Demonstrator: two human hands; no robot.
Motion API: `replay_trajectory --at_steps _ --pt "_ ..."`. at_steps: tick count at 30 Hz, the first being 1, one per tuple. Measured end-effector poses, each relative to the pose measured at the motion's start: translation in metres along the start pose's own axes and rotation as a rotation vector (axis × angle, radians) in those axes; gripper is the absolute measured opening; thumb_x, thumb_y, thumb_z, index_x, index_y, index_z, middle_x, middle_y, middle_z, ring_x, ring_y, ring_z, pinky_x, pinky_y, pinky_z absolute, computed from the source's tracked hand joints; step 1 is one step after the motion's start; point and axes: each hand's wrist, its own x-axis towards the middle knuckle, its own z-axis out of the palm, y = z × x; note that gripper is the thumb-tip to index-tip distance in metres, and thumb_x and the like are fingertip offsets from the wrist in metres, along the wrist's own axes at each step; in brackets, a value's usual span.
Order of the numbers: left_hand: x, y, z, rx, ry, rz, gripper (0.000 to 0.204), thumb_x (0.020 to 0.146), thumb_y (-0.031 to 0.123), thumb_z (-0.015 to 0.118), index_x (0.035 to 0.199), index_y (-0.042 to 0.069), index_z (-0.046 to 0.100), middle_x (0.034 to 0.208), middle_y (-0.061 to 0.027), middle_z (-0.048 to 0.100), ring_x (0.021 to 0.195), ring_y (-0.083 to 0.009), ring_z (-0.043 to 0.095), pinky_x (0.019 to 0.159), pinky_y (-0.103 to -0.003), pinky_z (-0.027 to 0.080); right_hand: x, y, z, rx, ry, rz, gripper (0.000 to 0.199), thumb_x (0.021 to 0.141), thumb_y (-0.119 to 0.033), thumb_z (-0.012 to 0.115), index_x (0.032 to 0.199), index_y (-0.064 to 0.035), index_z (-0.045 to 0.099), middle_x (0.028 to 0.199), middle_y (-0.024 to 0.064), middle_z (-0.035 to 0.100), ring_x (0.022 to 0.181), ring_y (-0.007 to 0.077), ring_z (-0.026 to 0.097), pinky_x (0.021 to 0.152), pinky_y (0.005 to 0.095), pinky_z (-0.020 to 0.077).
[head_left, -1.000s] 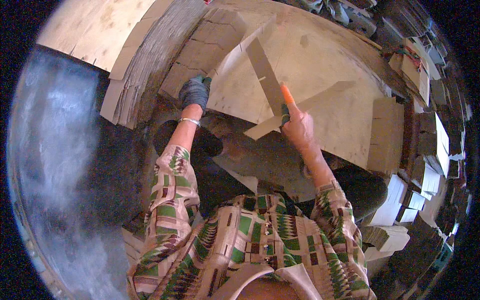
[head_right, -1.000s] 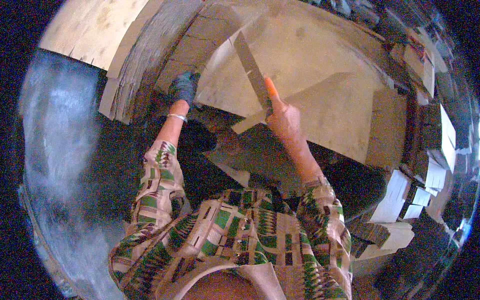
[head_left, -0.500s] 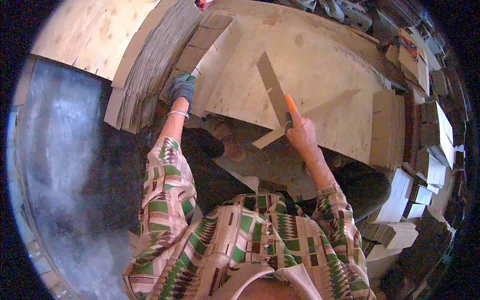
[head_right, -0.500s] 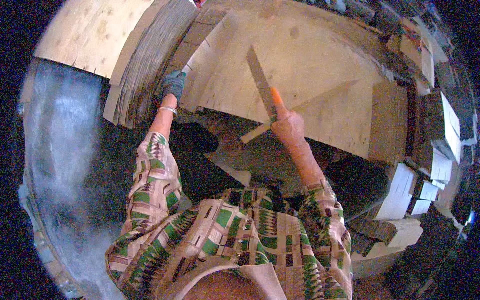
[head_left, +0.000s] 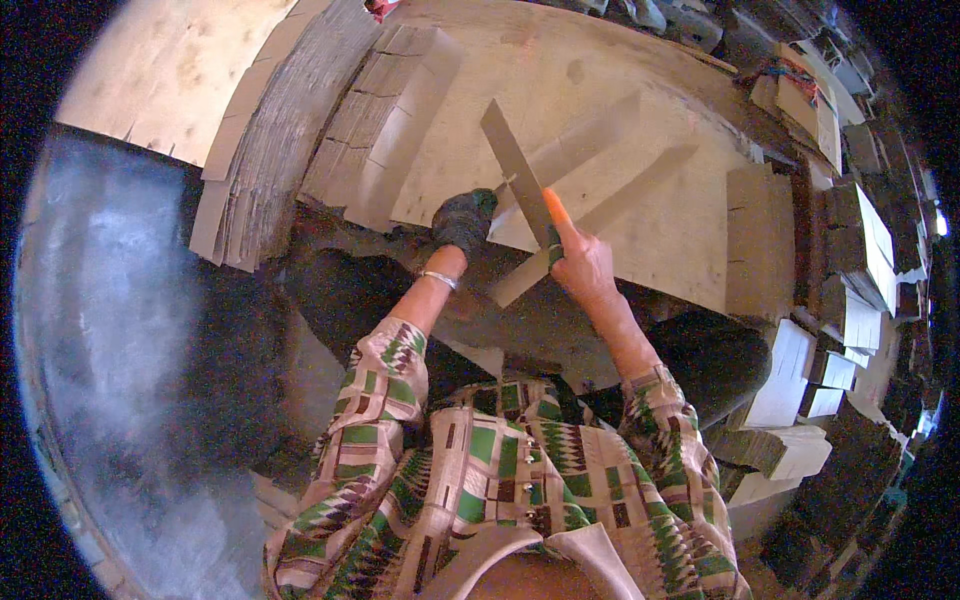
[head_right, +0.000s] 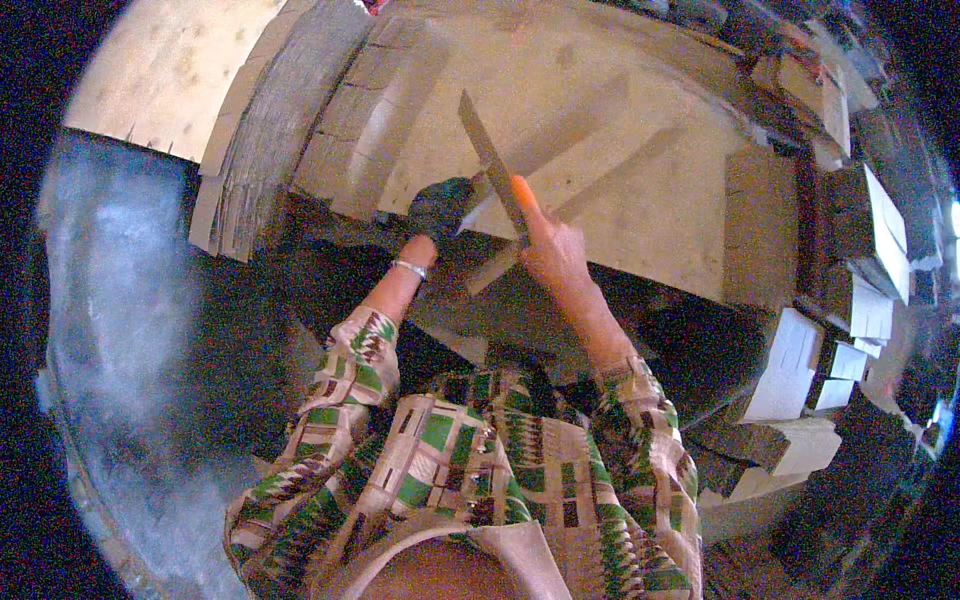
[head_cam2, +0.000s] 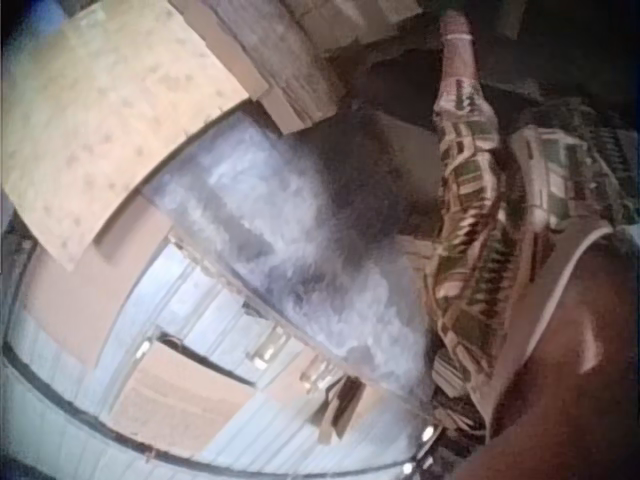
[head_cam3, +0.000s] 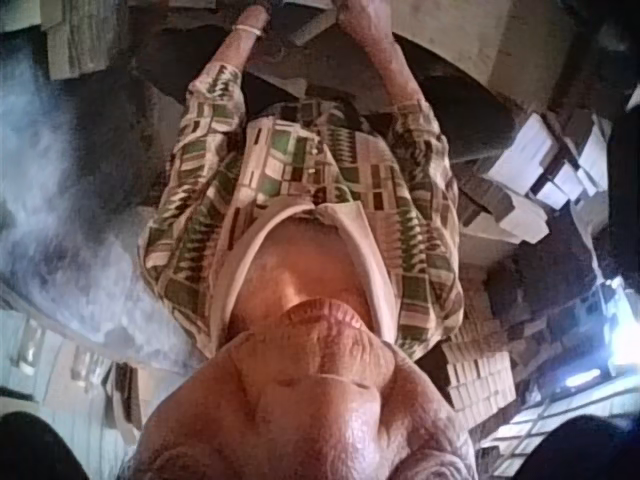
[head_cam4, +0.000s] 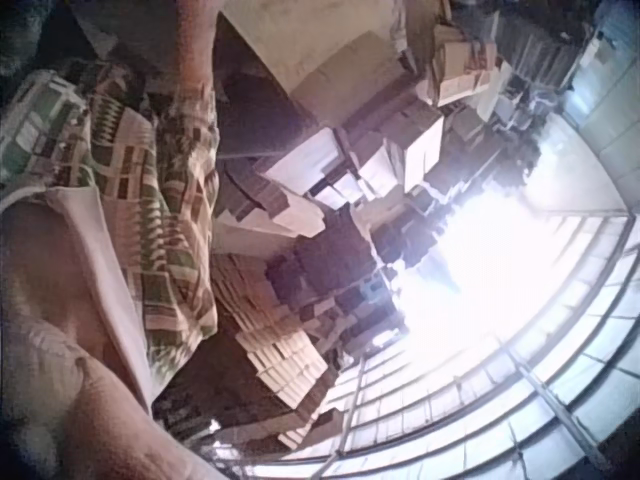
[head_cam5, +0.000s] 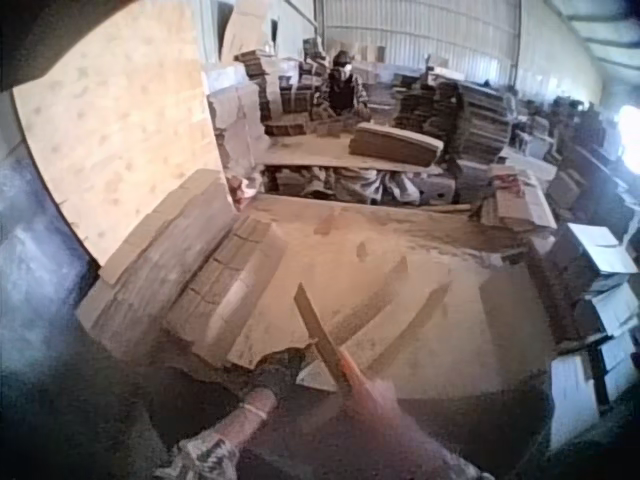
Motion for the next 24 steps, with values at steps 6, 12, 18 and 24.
replay_trajectory --at_steps 6,12,18,24 --pt "-0.007 -0.003 0.015 -0.095 0.003 0.024 0.032 0.096 0.032 0.052 0.119 0.015 0.068 0.112 -0.0158 0.07 0.104 -0.0358 0.068 0.088 -0.044 0.054 -0.01 -0.001 0.004 -0.023 -0.035 -0.001 0.093 0.068 0.005 0.062 0.153 -0.0227 0.038 0.08 0.0184 0.068 0.073 0.0407 0.068 0.062 0.0513 0.0525" --pt "-0.016 0.035 -0.006 -0.308 0.008 -0.074 0.046 0.098 0.05 0.05 0.116 0.012 0.069 0.11 -0.0195 0.07 0.103 -0.0385 0.067 0.088 -0.046 0.053 -0.011 0.011 0.026 -0.223 -0.291 0.096 0.087 0.076 -0.005 0.064 0.154 -0.025 0.031 0.088 0.0184 0.072 0.074 0.0388 0.07 0.064 0.053 0.056" --pt "-0.001 0.04 -0.019 -0.206 0.288 -0.043 0.059 0.091 0.054 0.061 0.127 0.007 0.063 0.137 -0.016 0.059 0.128 -0.0384 0.052 0.108 -0.046 0.041 -0.014 0.024 -0.027 -0.176 -0.283 0.281 0.08 0.075 -0.003 0.064 0.15 -0.0188 0.038 0.099 0.0188 0.072 0.092 0.0415 0.069 0.079 0.0537 0.0553" --pt "0.042 0.076 -0.034 0.101 0.291 0.132 0.054 0.085 0.054 0.064 0.121 0.014 0.067 0.133 -0.0118 0.062 0.137 -0.0367 0.043 0.113 -0.06 0.028 -0.02 0.086 -0.031 -0.456 -0.075 0.078 0.057 0.069 0.001 0.07 0.124 -0.0122 0.061 0.137 0.0166 0.055 0.134 0.0387 0.045 0.109 0.0471 0.0409"
